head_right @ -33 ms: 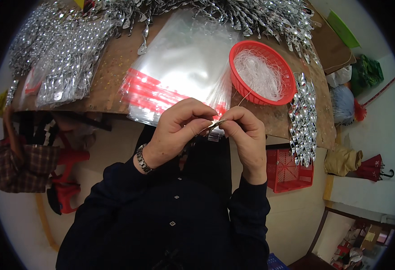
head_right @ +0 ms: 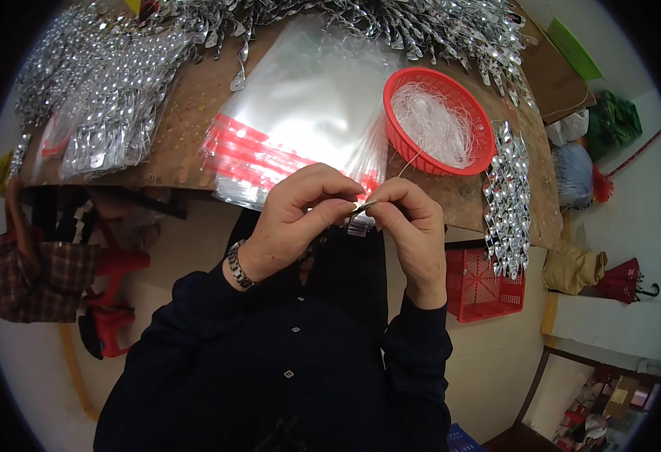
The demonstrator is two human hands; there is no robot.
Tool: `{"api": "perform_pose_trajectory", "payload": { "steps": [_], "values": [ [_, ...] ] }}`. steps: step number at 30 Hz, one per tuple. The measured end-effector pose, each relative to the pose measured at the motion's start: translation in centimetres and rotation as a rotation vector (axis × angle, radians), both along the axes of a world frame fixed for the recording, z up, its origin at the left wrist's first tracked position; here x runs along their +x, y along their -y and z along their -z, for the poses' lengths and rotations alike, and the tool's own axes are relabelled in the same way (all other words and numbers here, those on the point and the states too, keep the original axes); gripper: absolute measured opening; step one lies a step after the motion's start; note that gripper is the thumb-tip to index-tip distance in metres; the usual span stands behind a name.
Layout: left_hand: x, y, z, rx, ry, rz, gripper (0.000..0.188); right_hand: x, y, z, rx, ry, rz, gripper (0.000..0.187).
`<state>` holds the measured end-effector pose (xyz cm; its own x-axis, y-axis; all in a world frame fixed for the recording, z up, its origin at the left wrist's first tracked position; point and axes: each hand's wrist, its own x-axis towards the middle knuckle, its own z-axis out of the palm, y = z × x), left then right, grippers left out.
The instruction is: Packaging silver decorative ornaments and spiral icicles into plastic bags.
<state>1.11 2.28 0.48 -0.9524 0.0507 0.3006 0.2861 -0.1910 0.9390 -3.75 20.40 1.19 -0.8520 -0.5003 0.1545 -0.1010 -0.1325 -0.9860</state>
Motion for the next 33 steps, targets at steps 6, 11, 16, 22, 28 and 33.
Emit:
{"api": "perform_pose_trajectory", "payload": {
  "steps": [6, 11, 16, 22, 28, 33],
  "values": [
    [0.1, 0.2, 0.0, -0.156, -0.169, -0.064, 0.016, 0.0, -0.1, 0.2, 0.012, -0.046, -0.020, 0.002],
    [0.1, -0.2, 0.2, -0.277, -0.357, -0.182, 0.014, 0.4, -0.2, 0.1, 0.001, -0.045, -0.026, 0.003],
    [0.6, 0.2, 0.3, -0.323, -0.368, -0.195, 0.013, 0.8, 0.3, 0.1, 0.007, -0.014, -0.025, 0.002],
    [0.7, 0.4, 0.2, -0.366, -0.355, -0.210, 0.010, 1.3, 0.3, 0.0, 0.060, -0.009, -0.008, 0.002],
    [0.5, 0.8, 0.3, -0.377, -0.348, -0.236, 0.009, 1.4, 0.6, -0.2, 0.119, 0.017, 0.017, 0.003],
    [0.4, 1.4, 0.4, -0.390, -0.347, -0.253, 0.008, 1.3, 0.7, 0.7, 0.283, -0.181, 0.045, 0.003]
  ]
}}
